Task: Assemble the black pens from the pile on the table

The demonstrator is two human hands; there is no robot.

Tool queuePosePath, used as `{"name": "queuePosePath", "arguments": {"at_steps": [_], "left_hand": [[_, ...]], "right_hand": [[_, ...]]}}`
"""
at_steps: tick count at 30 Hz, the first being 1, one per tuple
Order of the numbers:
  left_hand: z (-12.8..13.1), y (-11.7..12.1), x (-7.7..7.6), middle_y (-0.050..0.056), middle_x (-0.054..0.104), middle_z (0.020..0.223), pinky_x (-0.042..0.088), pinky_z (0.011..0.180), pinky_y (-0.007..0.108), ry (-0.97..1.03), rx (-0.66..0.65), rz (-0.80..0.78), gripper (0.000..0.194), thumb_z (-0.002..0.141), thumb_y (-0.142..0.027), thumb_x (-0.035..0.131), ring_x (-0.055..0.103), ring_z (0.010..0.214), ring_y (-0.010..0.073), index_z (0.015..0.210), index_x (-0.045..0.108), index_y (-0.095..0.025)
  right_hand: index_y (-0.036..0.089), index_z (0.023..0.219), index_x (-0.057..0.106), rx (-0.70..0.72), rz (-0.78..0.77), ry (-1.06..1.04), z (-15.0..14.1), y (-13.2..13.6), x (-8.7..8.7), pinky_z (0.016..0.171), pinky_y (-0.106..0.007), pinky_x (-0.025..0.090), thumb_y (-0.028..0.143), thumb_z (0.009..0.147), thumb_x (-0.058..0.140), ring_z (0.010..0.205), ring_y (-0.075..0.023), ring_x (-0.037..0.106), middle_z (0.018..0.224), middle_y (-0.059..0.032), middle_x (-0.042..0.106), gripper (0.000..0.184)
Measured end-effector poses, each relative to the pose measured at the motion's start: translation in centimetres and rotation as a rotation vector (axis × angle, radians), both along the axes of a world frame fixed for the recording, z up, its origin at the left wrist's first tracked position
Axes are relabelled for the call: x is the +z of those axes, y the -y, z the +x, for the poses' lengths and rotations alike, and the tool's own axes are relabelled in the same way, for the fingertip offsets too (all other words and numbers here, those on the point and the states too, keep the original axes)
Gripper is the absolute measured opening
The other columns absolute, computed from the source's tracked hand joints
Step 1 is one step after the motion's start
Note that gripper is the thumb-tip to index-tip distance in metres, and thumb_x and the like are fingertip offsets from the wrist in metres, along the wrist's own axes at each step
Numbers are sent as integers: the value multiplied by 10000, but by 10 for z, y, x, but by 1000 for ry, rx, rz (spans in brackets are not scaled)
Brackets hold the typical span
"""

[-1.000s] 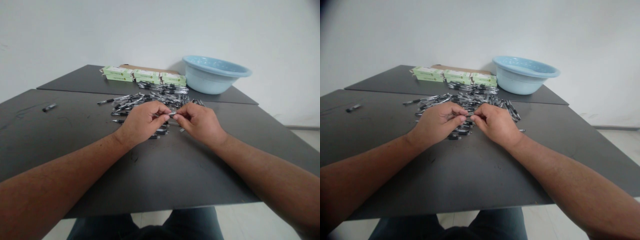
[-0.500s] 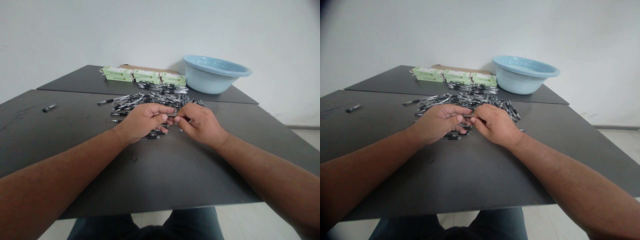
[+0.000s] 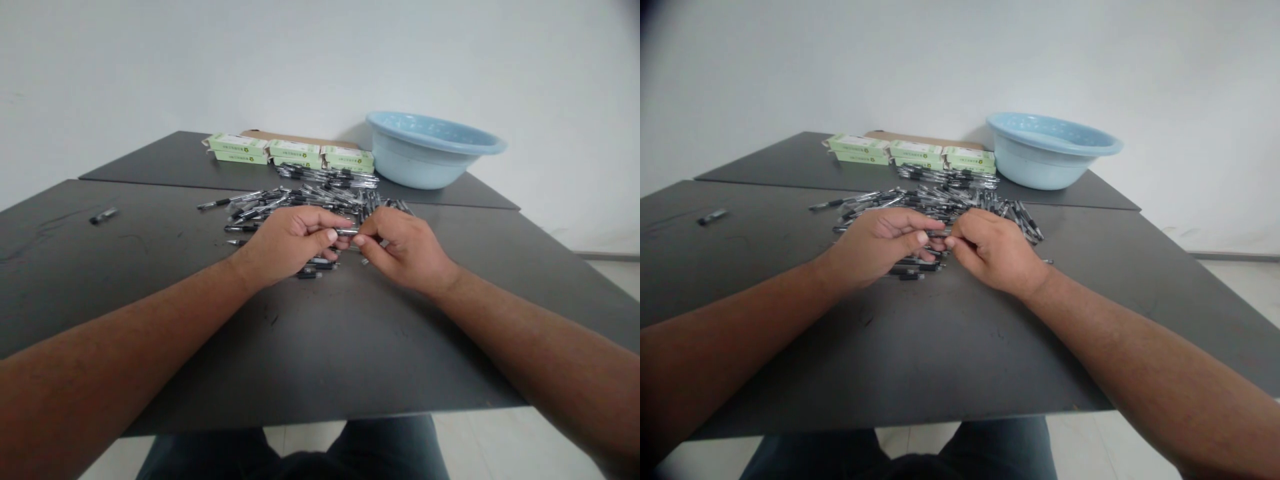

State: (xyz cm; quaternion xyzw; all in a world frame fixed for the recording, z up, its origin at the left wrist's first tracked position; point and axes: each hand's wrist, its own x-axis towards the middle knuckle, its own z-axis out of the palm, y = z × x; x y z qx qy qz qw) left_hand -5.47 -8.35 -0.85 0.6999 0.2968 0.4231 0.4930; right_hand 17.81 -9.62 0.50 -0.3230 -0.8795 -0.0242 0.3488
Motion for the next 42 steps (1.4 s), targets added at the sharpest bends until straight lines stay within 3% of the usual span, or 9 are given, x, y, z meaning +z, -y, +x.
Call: {"name": "queuePosePath", "arguments": {"at_steps": [11, 15, 20, 24, 26, 28, 33, 42], "left_hand": [[1, 4, 4, 86, 822, 915, 678, 685, 303, -50, -4, 18, 237, 920, -270, 721, 791, 761, 183, 1109, 764, -133], [0, 3, 3, 45, 817, 837, 653, 681, 253, -169, 36, 107, 169, 927, -257, 712, 780, 702, 153, 1054, 782, -170], [2, 3, 2, 54, 817, 852, 678, 692, 282, -110, 74, 67, 199, 946, -305, 710, 794, 747, 175, 1077, 762, -166], [3, 0, 1, 67, 819, 909, 692, 693, 301, -96, 195, 101, 221, 953, -344, 706, 803, 809, 194, 1082, 754, -171], [2, -2, -1, 64, 815, 893, 692, 686, 300, -105, 235, 115, 224, 956, -354, 699, 801, 806, 193, 1074, 754, -171], [1, -4, -3, 57, 811, 874, 689, 674, 302, -114, 252, 128, 226, 960, -357, 690, 797, 789, 191, 1080, 757, -178], [-2, -8, -6, 69, 811, 891, 680, 653, 292, -130, 248, 148, 225, 968, -350, 686, 796, 782, 189, 1091, 760, -178], [-2, -8, -6, 66, 811, 908, 673, 657, 283, -163, 252, 157, 252, 969, -386, 682, 798, 801, 193, 1101, 760, -187]], "right_hand": [[230, 851, 637, 64, -22, 13, -1, 0, 0, 719, -311, 471, 247, 966, 592, 745, -186, 634, 776, -21, 668, 125], [235, 785, 607, 53, -78, 28, -2, 1, -2, 675, -299, 450, 346, 959, 635, 701, -177, 619, 738, -13, 662, 208], [222, 915, 689, 74, -138, 105, 6, -2, 15, 726, -306, 467, 384, 1033, 519, 768, -184, 660, 842, -41, 735, 263], [220, 1007, 740, -161, -237, 163, 34, -18, 39, 727, -334, 476, 428, 1030, 489, 777, -217, 689, 868, -49, 776, 326], [236, 983, 759, -317, -255, 264, 53, -29, 46, 694, -340, 461, 416, 968, 575, 737, -224, 682, 804, -30, 767, 258], [257, 942, 777, -386, -353, 401, 68, -38, 49, 649, -336, 449, 377, 893, 652, 693, -217, 675, 781, -9, 766, 180], [282, 805, 791, -344, -669, 637, 77, -44, 39, 556, -314, 426, 251, 716, 766, 633, -202, 682, 734, 25, 765, 98], [268, 787, 775, -219, -586, 774, 59, -42, 21, 509, -286, 364, 215, 699, 753, 605, -175, 646, 719, 25, 753, 105]]}}
